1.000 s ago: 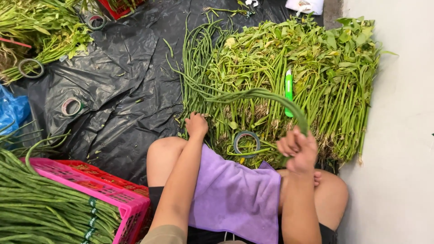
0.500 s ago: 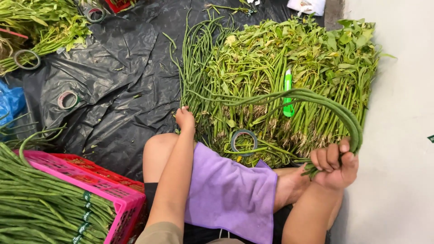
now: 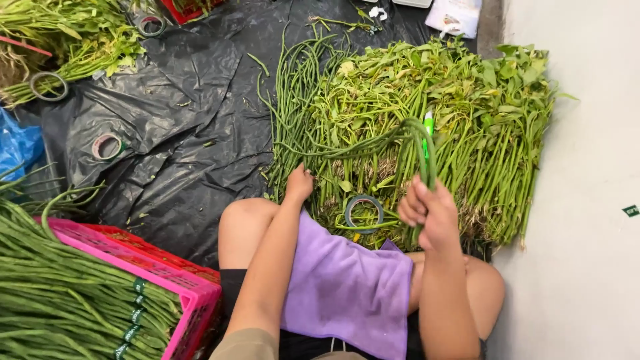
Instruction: Bundling long beans by gathering them into bunches and securing them with green tape.
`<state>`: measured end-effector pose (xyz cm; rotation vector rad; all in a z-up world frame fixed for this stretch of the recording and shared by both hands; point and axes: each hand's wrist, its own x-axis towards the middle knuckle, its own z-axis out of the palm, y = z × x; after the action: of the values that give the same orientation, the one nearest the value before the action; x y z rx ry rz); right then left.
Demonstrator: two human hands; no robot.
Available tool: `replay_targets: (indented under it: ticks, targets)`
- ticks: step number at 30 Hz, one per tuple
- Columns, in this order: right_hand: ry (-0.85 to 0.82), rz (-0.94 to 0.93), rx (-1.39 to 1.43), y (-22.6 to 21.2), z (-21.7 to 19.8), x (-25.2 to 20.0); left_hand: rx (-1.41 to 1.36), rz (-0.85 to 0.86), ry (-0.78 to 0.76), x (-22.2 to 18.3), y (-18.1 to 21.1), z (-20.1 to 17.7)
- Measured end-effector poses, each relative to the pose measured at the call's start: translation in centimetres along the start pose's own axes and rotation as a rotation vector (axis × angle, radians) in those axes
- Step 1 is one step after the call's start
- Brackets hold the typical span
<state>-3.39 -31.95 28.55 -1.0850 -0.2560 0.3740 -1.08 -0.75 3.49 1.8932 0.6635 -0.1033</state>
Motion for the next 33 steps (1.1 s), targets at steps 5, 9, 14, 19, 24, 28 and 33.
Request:
replay_targets:
  ticks: [5,9,14,19,24,28,33]
  targets:
    - [0.062,-0.12,-0.315,-9.5,7.0,5.0,0.005,-0.028,-0.019,0.3,0.0,-0.2]
    - [-0.057,-0.234,-0.35,-20.4,15.6,7.4,-0.018,-0.046,-0.064,0.6,-0.6,0.1]
    - [-0.052,-0.463,-0.512,-25.0,6.5,11.9,-0.066,-0.05,-0.104,-3.1,3.7,-2.3]
    - [-0.034,-0.746,-0.697,-22.6,1.3,7.6,-0.055,-0.058,-0.116,-2.1,2.8,-1.2]
    - [-0.117,-0.788,-0.242,-13.0,5.9,5.3,0.112,0.072,0.06,-0.2,0.0,1.1]
    - [0.746,0.222,-0.823,-0.3,6.2,5.0,-0.018,-0.034,-0.132,-4.7,5.7,-2.8]
    - [0.4,0.442,-0.342,15.2,-1.8,1.2,0.014,-0.034,-0.136,-4.7,5.5,-2.6]
